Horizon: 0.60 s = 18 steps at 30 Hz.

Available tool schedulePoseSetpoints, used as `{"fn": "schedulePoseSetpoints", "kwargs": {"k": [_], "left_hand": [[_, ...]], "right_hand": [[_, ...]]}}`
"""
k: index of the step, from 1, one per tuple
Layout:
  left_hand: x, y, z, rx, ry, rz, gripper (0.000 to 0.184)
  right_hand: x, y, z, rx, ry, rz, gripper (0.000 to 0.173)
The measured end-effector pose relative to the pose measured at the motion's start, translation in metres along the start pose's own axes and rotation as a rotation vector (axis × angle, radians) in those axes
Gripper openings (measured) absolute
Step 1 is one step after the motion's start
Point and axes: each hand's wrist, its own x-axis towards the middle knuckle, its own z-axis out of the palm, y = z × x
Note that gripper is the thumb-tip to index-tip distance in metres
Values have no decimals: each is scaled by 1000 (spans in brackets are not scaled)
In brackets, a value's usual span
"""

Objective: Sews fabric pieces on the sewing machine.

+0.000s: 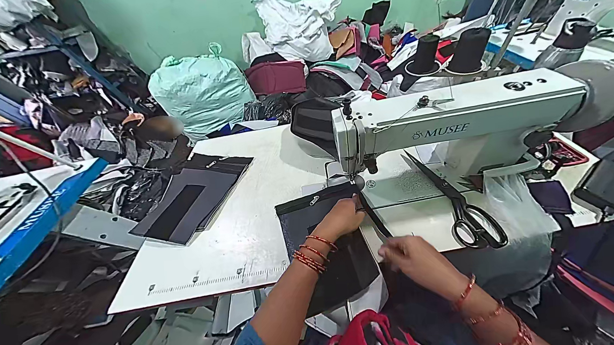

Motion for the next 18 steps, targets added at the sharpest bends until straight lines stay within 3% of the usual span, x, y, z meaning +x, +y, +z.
{"fn": "schedulePoseSetpoints", "kwargs": {"k": [3,5,8,12,18], "left_hand": [[-1,-13,0,-84,25,59,48],[-3,-18,0,-153,41,92,46],[-5,-26,2,-230,58,124,49],[-3,-31,4,-270,54,145,52],[-1,-35,2,-330,61,163,50]], "right_hand": [[56,-10,-7,-78,357,-15,37],[90,-14,-7,-77,371,8,47],[112,-18,0,-58,392,30,41],[112,-16,2,-2,466,59,29],[109,-18,5,179,439,106,27]]}}
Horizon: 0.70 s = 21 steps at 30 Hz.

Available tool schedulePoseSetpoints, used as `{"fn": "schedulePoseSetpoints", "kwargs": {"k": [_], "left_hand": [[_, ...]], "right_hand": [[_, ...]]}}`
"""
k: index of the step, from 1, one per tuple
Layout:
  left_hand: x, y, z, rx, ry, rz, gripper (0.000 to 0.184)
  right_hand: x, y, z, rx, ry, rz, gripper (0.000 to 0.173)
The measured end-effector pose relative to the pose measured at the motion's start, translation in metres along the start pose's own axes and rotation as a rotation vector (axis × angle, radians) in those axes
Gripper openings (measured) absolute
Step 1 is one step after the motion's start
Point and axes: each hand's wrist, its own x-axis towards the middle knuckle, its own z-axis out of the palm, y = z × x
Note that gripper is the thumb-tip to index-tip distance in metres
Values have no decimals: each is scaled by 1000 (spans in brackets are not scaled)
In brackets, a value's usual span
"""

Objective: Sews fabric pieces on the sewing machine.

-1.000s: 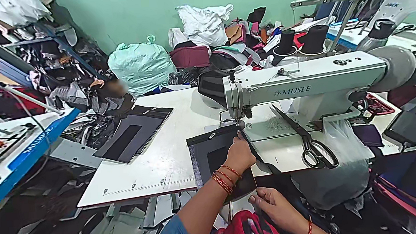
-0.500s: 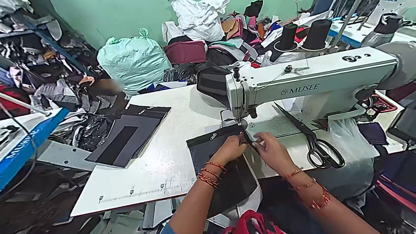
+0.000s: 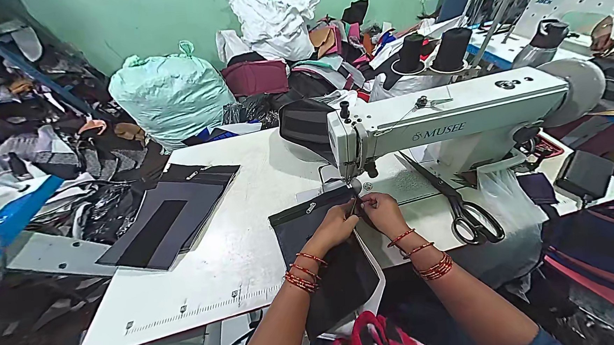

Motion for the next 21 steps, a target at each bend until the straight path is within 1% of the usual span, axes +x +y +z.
{"fn": "schedulePoseSetpoints", "kwargs": {"k": [5,9,12,17,19,21], "left_hand": [[1,-1,1,-59,40,3,46],[1,10,9,123,25,-32,49],[2,19,14,214,19,-67,49],[4,20,18,267,34,-77,46],[3,19,19,257,49,-74,45],[2,15,17,190,75,-56,42]], "right_hand": [[-3,4,13,210,-8,7,29],[-2,11,13,302,13,-4,26],[-2,13,11,301,2,-13,26],[-2,15,6,279,-31,-28,25],[-1,15,4,267,-48,-23,25],[-2,14,3,273,-57,-18,26]]}}
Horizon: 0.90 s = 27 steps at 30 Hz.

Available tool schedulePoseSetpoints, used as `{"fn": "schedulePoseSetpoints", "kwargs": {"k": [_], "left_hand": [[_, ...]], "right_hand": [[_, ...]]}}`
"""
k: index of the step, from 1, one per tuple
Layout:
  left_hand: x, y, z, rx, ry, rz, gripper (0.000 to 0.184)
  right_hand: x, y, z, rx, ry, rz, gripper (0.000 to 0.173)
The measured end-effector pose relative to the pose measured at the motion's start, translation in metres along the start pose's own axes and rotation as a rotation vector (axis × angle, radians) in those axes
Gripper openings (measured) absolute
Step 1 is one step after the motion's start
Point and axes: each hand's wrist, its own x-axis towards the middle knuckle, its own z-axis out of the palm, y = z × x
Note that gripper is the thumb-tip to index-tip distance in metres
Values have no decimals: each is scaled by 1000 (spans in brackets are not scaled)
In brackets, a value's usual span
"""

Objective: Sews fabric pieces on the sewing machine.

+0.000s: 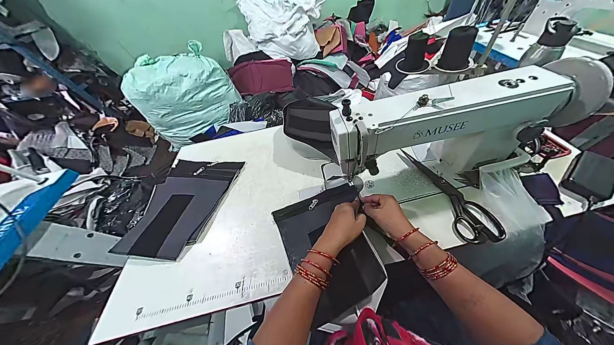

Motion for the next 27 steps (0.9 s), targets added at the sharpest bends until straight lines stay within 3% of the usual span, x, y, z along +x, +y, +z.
{"fn": "schedulePoseSetpoints", "kwargs": {"k": [5,12,23,27], "left_hand": [[1,-16,-2,-198,34,11,43],[-2,-1,7,3,76,6,36],[-7,14,12,136,37,-71,33],[-7,12,12,117,40,-56,32]], "right_hand": [[-1,1,0,41,-7,5,28],[-2,2,-2,15,-31,-13,28],[-9,-2,-10,-94,-101,-63,31],[-9,0,-11,-22,-106,-52,31]]}}
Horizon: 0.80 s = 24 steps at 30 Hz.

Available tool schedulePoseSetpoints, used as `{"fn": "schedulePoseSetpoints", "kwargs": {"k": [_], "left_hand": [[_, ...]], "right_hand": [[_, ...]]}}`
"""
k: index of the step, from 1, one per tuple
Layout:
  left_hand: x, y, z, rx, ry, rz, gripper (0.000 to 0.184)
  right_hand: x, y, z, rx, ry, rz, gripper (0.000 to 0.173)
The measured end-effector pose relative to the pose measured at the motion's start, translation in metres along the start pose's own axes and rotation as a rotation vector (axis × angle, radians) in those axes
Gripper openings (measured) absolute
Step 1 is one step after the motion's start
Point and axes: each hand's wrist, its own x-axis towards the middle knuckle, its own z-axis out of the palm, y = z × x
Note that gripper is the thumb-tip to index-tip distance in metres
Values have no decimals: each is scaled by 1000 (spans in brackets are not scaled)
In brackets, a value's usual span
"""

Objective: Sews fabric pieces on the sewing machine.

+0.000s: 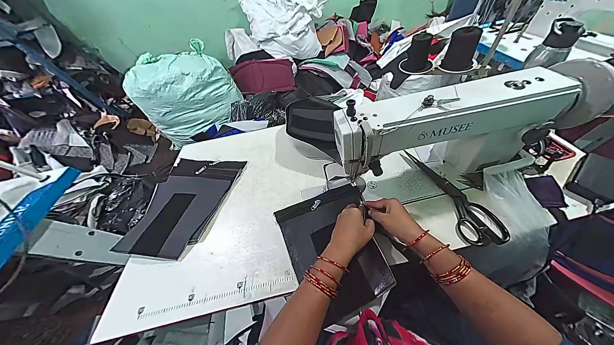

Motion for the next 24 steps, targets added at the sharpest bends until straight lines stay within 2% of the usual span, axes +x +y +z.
{"fn": "schedulePoseSetpoints", "kwargs": {"k": [3,15,24], "left_hand": [[0,-3,1,-23,17,20,32],[-13,-2,8,-87,33,14,42],[-17,21,11,46,-32,-160,75]], "right_hand": [[-1,1,0,65,9,5,31],[0,-6,-4,-105,-72,40,33],[-7,-10,-4,-467,-21,110,43]]}}
